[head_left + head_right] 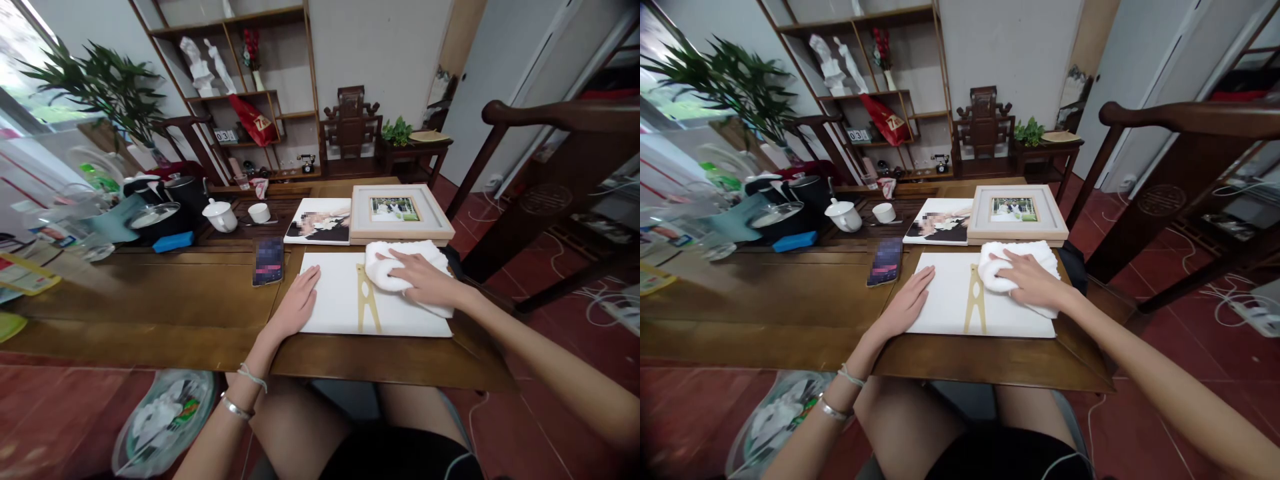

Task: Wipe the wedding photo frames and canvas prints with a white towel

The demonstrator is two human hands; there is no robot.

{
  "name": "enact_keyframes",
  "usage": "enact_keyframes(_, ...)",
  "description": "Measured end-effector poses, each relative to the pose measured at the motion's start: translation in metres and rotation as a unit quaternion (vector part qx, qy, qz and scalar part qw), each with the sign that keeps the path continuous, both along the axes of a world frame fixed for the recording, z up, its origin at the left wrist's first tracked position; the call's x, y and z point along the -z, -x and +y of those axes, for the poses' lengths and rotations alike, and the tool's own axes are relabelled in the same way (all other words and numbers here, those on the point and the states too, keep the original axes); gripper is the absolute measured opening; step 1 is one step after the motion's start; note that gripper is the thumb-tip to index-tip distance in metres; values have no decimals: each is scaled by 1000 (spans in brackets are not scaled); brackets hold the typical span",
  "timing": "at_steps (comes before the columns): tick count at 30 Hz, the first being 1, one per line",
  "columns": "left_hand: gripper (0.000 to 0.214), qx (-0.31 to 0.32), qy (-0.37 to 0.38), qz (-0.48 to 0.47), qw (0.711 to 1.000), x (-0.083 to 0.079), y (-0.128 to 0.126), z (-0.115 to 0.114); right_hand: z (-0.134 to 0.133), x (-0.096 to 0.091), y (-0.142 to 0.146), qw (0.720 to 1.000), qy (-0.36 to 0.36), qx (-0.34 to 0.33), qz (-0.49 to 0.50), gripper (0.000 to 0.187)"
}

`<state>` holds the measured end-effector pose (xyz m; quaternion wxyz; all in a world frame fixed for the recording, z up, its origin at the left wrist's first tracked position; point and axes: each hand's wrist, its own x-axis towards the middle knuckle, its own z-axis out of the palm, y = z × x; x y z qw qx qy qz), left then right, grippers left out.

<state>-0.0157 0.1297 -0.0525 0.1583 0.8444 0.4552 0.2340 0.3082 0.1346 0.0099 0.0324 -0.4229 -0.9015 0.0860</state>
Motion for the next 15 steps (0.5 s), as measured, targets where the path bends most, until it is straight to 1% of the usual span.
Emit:
enact_keyframes(2, 48, -2, -1, 0, 1000, 0, 0, 0, 8, 0, 2, 1000, 3, 26, -6, 55)
enact_keyframes(4, 48, -3, -1, -1, 1000, 0, 1, 0, 3, -2, 2, 999, 8, 37, -5, 57)
enact_keyframes(5, 48, -3, -1, -2, 1000, 0, 1, 0, -5, -3, 2, 999, 11, 36, -5, 58)
enact_keyframes(7, 48, -1, -1, -1, 1000, 0, 0, 0, -28, -8, 0, 999, 19, 25, -9, 58)
enact_keyframes(10, 48, -2, 0, 5, 1000, 0, 0, 0, -73, -15, -2, 999, 29, -19, -10, 54)
enact_keyframes(12, 48, -3, 0, 8, 1000, 0, 0, 0, -94, -19, -3, 998, 36, -42, -6, 51)
enact_keyframes(13, 49, -4, 0, 9, 1000, -1, 0, 0, -100, -21, -3, 998, 40, -49, -6, 51)
enact_keyframes(15, 49, -6, 4, 14, 1000, -2, -1, -1, -97, -22, -1, 998, 43, -49, -12, 52)
